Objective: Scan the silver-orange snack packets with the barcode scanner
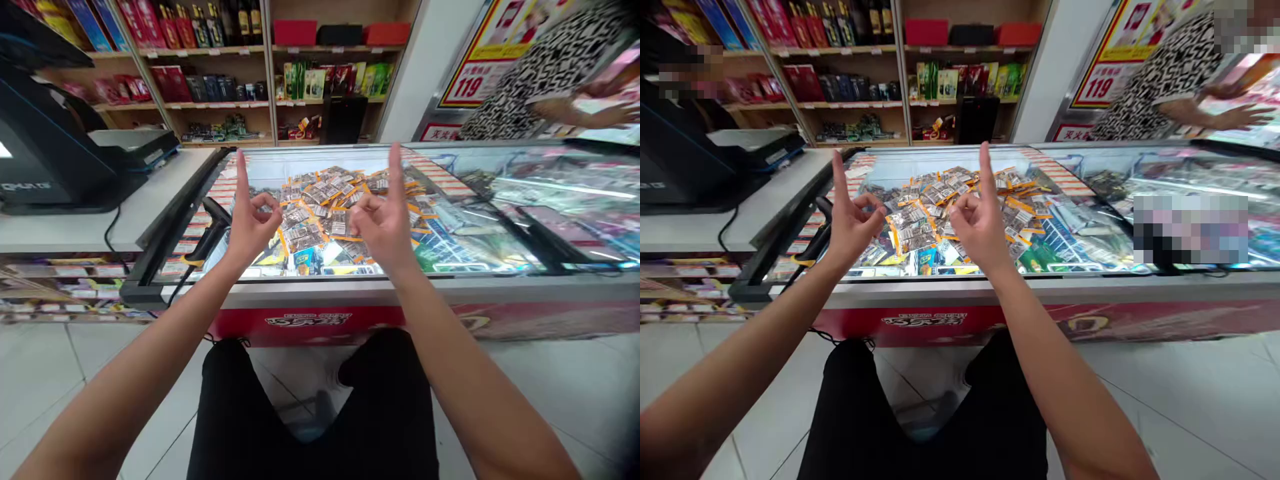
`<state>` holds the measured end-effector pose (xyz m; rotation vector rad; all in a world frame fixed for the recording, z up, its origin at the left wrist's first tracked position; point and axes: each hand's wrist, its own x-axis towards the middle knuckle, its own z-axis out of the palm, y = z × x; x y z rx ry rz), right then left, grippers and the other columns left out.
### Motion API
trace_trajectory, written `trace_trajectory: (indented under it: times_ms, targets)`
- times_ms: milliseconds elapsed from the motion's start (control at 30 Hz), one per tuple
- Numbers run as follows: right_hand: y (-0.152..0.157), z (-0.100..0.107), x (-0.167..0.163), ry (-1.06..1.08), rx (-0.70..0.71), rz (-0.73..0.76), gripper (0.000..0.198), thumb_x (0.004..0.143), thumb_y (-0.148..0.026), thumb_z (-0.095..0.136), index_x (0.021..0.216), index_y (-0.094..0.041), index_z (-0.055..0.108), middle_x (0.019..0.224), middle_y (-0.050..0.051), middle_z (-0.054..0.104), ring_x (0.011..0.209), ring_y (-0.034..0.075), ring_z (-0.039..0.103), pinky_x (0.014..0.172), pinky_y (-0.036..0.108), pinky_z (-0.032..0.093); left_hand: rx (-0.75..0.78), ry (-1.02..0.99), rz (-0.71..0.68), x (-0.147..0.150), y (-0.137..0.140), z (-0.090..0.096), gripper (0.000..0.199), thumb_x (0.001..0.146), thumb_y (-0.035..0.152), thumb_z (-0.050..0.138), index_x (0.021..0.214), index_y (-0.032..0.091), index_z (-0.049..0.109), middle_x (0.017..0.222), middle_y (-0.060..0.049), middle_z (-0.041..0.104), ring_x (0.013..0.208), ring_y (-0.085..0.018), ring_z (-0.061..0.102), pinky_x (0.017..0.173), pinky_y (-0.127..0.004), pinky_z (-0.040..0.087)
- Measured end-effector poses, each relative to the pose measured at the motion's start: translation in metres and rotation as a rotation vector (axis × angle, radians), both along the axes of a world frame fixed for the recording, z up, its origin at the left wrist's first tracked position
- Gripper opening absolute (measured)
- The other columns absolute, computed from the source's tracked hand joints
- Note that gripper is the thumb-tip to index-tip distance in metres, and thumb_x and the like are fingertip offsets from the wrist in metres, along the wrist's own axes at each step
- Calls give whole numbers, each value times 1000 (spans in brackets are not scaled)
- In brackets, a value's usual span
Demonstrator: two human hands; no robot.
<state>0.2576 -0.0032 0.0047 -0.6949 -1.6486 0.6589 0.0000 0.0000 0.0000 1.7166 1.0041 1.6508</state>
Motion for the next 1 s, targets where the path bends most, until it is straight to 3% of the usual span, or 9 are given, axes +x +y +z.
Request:
trace_trajectory:
  times_ms: [67,167,300,400,467,567,767,867,1000]
  targets:
    - [8,-11,-8,-5,-15,8,93,100,-33,66,173,-49,10,83,-1,63,63,18,58,59,37,56,7,-32,4,-3,-3,-7,117,80,12,70,173,31,2,75,8,58,49,-8,40,48,-20,38]
    - [14,-22,-15,9,-34,15,89,100,-41,68,172,-49,15,86,0,65,65,19,60,60,38,57,3,69,106,-16,-8,-7,102,84,16,69,171,31,19,81,4,62,56,-10,49,56,-23,46]
    - [9,-26,-11,38,-80,0,78,100,-54,66,167,-47,28,88,1,67,67,20,61,63,39,57,-101,596,446,-52,-22,12,58,86,32,73,142,20,61,116,-12,67,92,-25,68,88,-41,56]
    - [4,-30,-5,43,-147,-32,65,100,-55,64,160,-41,43,86,2,66,65,20,59,64,39,56,-336,969,711,-83,-37,16,52,88,48,71,131,18,66,136,-21,59,127,-43,61,103,-54,52]
    - [2,-35,-2,63,-161,-64,56,100,-52,63,153,-36,50,80,1,64,64,20,57,63,37,55,-489,1045,755,-99,-43,8,61,90,56,67,135,15,62,138,-25,58,132,-48,58,104,-57,51]
    - [0,-45,-1,82,-105,-153,45,101,-45,62,144,-31,55,73,-1,58,62,19,56,62,35,54,-589,1083,712,-112,-44,-10,69,89,61,66,140,14,58,141,-27,59,130,-48,60,101,-56,52]
    - [-8,-50,-4,-256,127,-361,32,103,-29,49,129,-23,65,84,6,67,72,22,63,73,40,57,-566,1020,666,-113,-33,-18,41,86,43,66,118,17,67,119,-23,72,106,-44,70,83,-49,53]
    - [-11,-47,-9,-613,279,-353,31,103,-25,47,121,-22,71,105,11,74,101,28,68,102,48,52,-517,710,550,-113,-37,-7,40,80,40,66,115,20,65,93,-11,71,79,-31,69,69,-38,51]
    - [-8,-43,-19,-972,269,-339,42,105,-40,53,139,-20,69,136,16,66,131,35,55,116,52,42,-572,35,26,-123,-48,5,28,75,39,64,96,20,60,75,-2,58,48,-13,47,45,-27,33]
